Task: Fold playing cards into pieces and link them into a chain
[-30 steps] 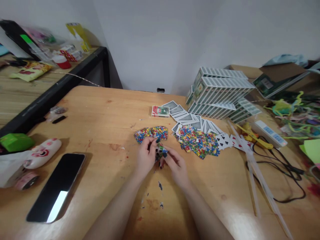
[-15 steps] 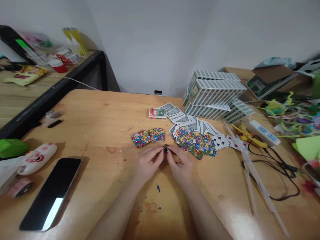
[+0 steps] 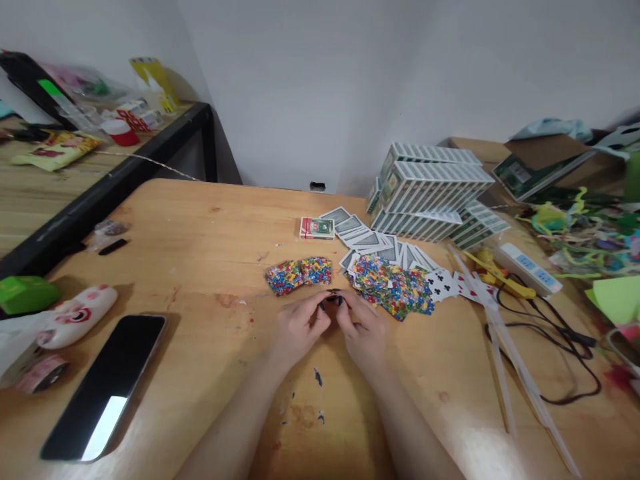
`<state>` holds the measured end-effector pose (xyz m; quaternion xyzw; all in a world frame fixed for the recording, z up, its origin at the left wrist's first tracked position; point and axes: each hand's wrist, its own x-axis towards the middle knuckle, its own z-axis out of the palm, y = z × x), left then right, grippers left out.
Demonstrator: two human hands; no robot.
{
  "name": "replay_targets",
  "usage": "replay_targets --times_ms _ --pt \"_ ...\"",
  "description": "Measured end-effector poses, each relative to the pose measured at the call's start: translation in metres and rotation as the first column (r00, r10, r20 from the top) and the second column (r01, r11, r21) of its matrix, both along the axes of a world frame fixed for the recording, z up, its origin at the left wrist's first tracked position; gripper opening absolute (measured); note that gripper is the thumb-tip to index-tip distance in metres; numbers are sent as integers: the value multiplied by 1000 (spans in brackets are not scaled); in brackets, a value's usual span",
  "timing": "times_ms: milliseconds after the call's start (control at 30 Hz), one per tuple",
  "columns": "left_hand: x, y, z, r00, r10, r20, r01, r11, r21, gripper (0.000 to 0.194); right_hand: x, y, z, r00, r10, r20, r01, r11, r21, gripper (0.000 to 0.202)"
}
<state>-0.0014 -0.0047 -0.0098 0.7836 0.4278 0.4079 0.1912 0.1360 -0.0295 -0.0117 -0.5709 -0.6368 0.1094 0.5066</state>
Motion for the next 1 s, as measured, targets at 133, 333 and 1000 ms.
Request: replay_targets --times_ms 133,333,1000 --pt "-2 1 1 999 -31 -29 31 1000 -4 32 2 1 -3 1000 26 -3 -26 1000 0 25" --pt "-1 3 0 999 -42 30 42 999 1 24 3 0 -1 997 50 -52 -50 999 -10 24" --pt "-6 3 -1 991 -85 -107 87 996 11 36 7 0 -5 995 101 -7 -101 994 -40 28"
